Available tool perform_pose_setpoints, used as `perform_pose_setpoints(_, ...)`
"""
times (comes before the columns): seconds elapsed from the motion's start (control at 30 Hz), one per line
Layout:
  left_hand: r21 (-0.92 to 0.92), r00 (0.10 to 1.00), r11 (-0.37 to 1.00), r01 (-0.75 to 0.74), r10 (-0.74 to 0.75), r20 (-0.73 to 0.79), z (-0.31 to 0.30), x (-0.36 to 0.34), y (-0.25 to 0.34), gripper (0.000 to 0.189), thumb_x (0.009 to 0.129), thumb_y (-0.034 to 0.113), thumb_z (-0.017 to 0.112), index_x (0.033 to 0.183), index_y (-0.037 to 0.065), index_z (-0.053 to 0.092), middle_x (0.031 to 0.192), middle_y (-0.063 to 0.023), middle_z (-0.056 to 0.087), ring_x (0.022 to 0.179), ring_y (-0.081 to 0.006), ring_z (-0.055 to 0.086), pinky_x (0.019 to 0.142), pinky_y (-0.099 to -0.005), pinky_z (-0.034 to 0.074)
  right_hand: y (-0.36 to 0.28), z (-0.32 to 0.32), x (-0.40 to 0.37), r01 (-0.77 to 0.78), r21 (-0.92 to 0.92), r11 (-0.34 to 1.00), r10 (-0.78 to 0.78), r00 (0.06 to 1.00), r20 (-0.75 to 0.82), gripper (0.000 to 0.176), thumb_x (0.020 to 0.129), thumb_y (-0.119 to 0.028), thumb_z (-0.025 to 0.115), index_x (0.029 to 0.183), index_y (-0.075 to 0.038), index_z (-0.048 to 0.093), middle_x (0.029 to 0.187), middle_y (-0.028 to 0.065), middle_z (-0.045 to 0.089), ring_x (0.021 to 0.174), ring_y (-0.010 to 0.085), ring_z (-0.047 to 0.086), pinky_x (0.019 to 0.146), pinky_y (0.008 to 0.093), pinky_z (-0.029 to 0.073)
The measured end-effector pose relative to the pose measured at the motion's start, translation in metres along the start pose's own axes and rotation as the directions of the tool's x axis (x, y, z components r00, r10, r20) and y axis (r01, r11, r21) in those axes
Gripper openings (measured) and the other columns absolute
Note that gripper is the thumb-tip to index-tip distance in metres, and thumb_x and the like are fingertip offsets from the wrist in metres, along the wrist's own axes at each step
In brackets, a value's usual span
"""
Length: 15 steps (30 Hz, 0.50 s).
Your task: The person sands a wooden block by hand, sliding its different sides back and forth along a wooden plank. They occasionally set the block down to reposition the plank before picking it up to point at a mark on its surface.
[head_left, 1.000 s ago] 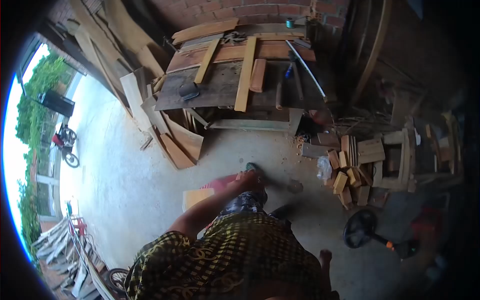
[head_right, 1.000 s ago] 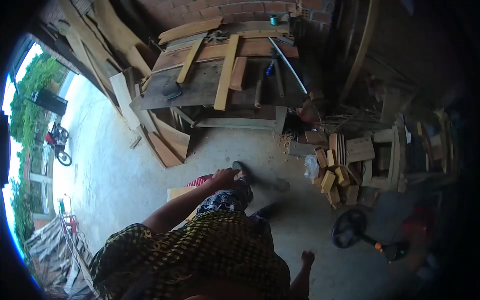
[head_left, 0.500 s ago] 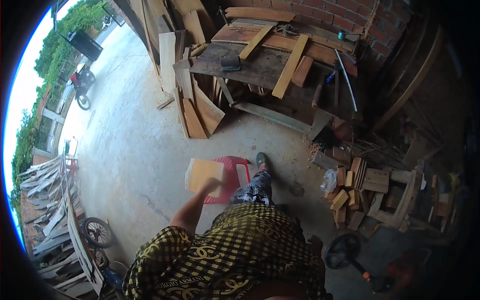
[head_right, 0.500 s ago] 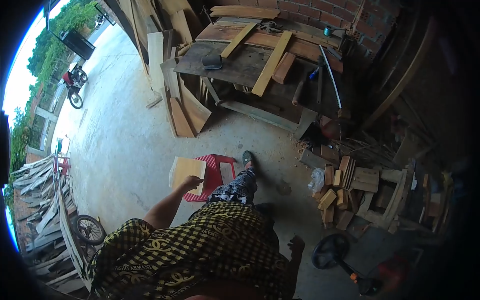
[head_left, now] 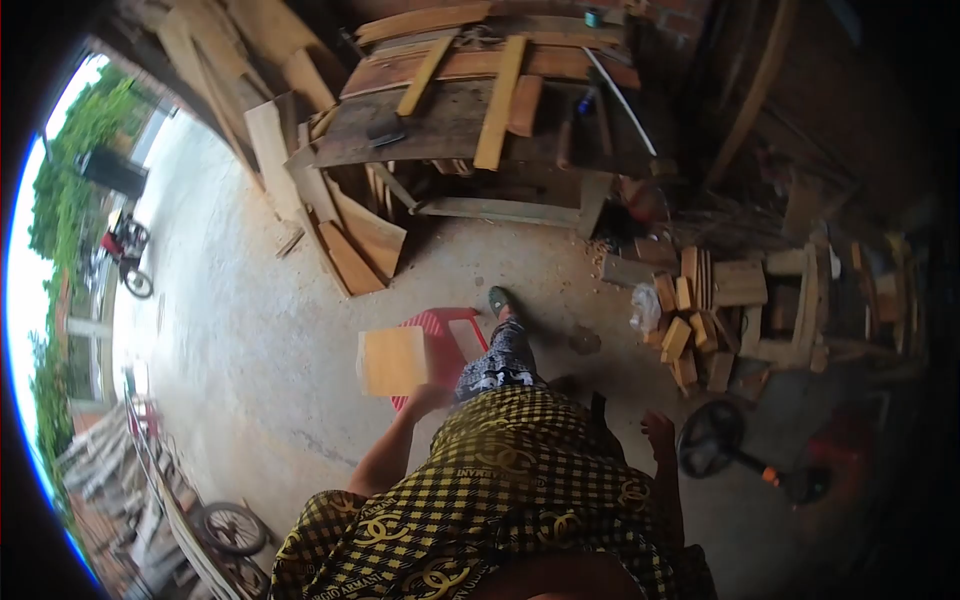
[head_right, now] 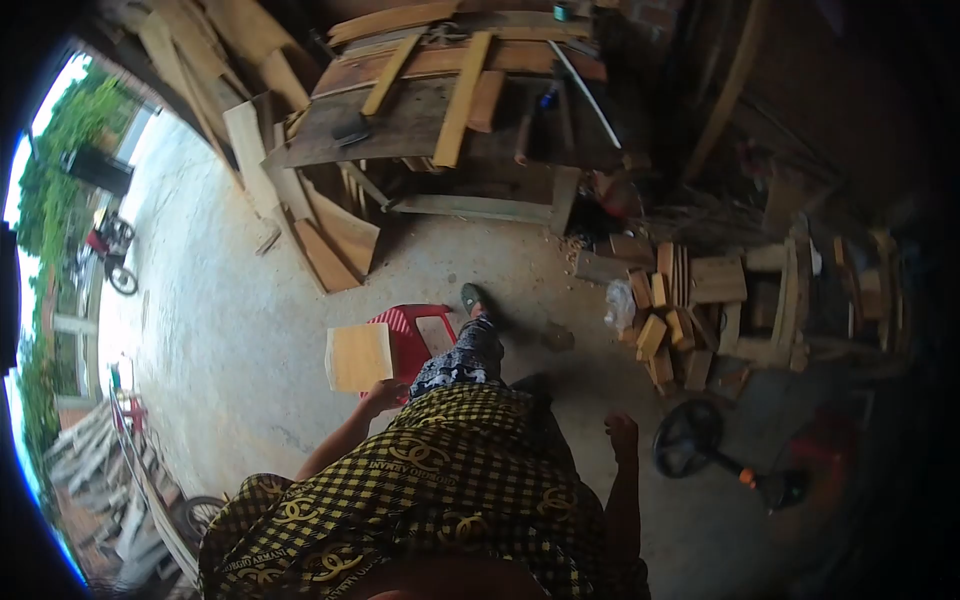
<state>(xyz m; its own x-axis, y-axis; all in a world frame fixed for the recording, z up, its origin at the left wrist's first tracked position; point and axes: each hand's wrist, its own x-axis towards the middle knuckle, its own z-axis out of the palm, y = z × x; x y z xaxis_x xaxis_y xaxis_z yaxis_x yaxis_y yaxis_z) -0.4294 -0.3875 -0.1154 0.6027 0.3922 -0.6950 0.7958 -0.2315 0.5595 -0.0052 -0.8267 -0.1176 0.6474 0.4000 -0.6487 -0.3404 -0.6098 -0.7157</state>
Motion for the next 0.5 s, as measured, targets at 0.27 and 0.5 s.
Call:
perform_pose_setpoints(0.27,-0.189,0.978,0.962,0.195,-0.178,0.106,-0.046,0.039,0.055,0.034,0.096,0.036,0.058,0.116,0.009,0.066,0.090,-0.0039,0.069,0.073,-0.0162,0.066,0.060,-0.0298,0.053,0.134,0.041,-0.109,-0.315,0.344,0.884,0.379,0.916,-0.135,0.033,0.093,-0.027,0.061,0.119,-0.008,0.064,0.089,0.0102,0.070,0.061,0.0174,0.066,0.053,0.0277,0.048)
perform_pose_setpoints(0.5,-0.020,0.912,0.972,0.234,-0.213,0.351,-0.069,0.075,0.239,0.057,0.091,0.051,0.061,0.134,0.014,0.057,0.107,-0.0107,0.065,0.084,-0.0232,0.067,0.078,-0.0453,0.058,0.168,0.057,-0.162,-0.298,0.597,0.745,0.569,0.751,-0.334,0.041,0.091,-0.026,0.061,0.126,-0.005,0.061,0.099,0.0174,0.070,0.079,0.0230,0.070,0.064,0.0339,0.057)
